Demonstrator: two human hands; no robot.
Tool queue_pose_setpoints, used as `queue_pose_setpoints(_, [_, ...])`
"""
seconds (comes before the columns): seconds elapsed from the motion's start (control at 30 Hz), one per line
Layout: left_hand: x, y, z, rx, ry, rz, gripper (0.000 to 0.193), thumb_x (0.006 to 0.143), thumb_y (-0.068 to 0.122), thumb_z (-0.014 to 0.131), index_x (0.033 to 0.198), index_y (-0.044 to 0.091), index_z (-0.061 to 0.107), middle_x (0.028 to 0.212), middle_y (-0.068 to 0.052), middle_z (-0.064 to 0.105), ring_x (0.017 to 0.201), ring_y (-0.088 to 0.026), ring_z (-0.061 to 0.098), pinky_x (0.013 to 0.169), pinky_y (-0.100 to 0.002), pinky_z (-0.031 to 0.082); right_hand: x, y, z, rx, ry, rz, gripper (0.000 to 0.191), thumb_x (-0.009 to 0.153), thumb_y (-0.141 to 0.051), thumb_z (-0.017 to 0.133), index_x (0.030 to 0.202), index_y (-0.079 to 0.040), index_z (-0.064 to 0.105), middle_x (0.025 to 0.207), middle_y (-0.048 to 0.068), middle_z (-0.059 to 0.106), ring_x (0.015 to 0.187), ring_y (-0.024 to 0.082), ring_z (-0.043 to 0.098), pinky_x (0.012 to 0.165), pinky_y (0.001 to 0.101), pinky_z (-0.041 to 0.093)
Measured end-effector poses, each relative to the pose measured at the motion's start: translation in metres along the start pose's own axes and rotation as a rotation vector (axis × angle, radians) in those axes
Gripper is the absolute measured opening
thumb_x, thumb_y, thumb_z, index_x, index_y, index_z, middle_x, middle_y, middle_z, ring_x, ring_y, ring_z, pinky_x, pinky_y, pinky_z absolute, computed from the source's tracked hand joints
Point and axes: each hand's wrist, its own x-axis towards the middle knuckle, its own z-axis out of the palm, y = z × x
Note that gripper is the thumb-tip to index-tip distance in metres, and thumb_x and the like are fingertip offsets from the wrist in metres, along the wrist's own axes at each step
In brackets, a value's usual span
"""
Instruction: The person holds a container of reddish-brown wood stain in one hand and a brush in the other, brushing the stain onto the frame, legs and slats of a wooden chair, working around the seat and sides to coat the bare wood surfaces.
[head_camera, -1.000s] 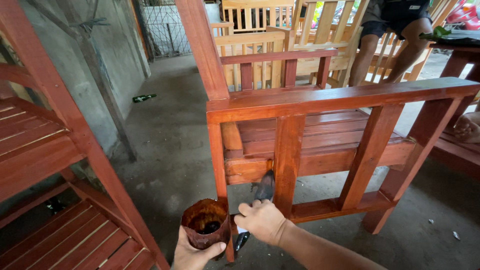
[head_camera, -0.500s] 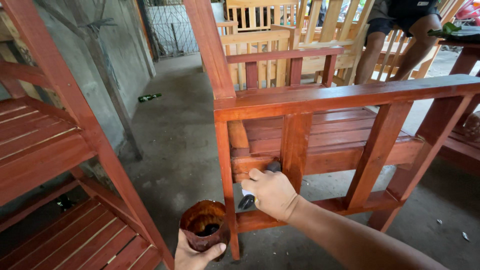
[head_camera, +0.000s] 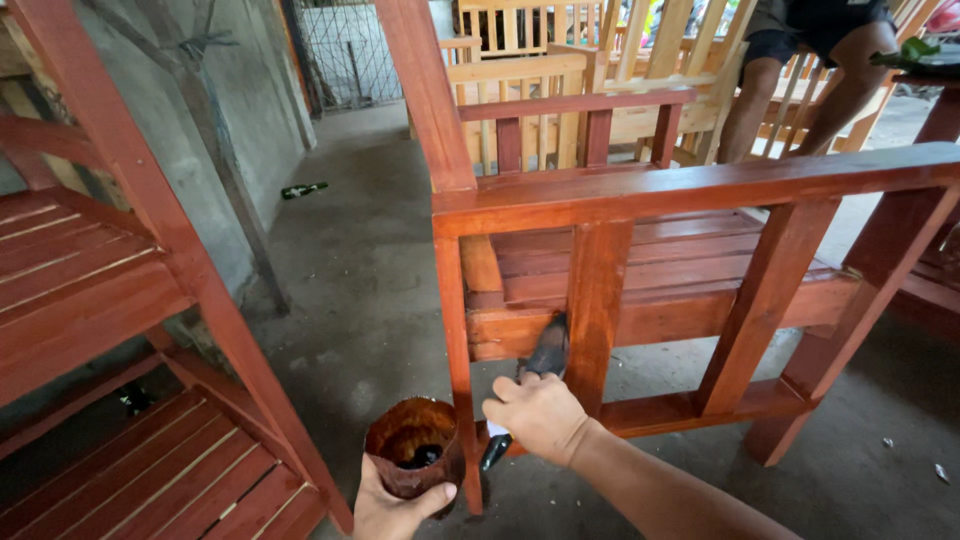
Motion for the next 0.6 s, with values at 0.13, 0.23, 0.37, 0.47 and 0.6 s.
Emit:
queue_pose_setpoints(0.13, [-0.002, 0.009, 0.005, 0.065, 0.091, -0.163, 0.098, 0.06, -0.007, 0.089, 0.142, 0.006, 0.036, 0.132, -0.016, 0.06, 0.124, -0.029, 0.065, 0.103, -0.047, 0.054, -0.005, -0.009, 0.004, 0.007, -0.04, 0.03, 0.007, 0.078, -0.018, 0.067, 0.085, -0.019, 0.064, 0.087, 0.003, 0.056, 0.07, 0.025, 0.065, 0.058, 0.042, 0.053])
queue_pose_setpoints(0.23, [-0.003, 0.008, 0.005, 0.031, 0.061, -0.086, 0.099, 0.057, -0.009, 0.087, 0.142, 0.005, 0.038, 0.132, -0.017, 0.062, 0.123, -0.03, 0.065, 0.104, -0.048, 0.057, -0.003, -0.017, -0.008, 0.078, -0.05, 0.05, 0.012, 0.074, -0.016, 0.07, 0.084, -0.018, 0.064, 0.088, 0.003, 0.056, 0.072, 0.028, 0.065, 0.06, 0.0436, 0.053])
queue_pose_setpoints(0.37, [0.002, 0.002, 0.0, 0.02, 0.029, -0.014, 0.101, 0.054, -0.01, 0.087, 0.141, 0.005, 0.037, 0.133, -0.016, 0.061, 0.124, -0.029, 0.064, 0.103, -0.047, 0.056, -0.003, -0.019, -0.047, 0.2, 0.011, 0.066, 0.026, 0.064, -0.012, 0.074, 0.088, -0.014, 0.066, 0.094, 0.009, 0.057, 0.079, 0.033, 0.065, 0.064, 0.0451, 0.055])
queue_pose_setpoints(0.47, [0.005, -0.003, -0.004, 0.029, 0.007, 0.033, 0.101, 0.054, -0.011, 0.087, 0.141, 0.004, 0.037, 0.133, -0.016, 0.061, 0.125, -0.028, 0.063, 0.104, -0.045, 0.055, -0.01, -0.022, -0.08, 0.34, 0.19, 0.16, 0.027, 0.072, -0.015, 0.078, 0.097, -0.014, 0.069, 0.111, 0.016, 0.057, 0.087, 0.034, 0.068, 0.071, 0.042, 0.059])
queue_pose_setpoints(0.6, [0.006, -0.007, -0.006, 0.014, 0.021, -0.009, 0.1, 0.055, -0.012, 0.086, 0.141, 0.005, 0.038, 0.132, -0.016, 0.062, 0.124, -0.028, 0.064, 0.103, -0.044, 0.055, -0.008, -0.008, -0.107, 0.288, 0.312, 0.372, 0.027, 0.077, -0.014, 0.08, 0.102, -0.018, 0.072, 0.115, 0.018, 0.06, 0.089, 0.037, 0.069, 0.074, 0.0441, 0.059])
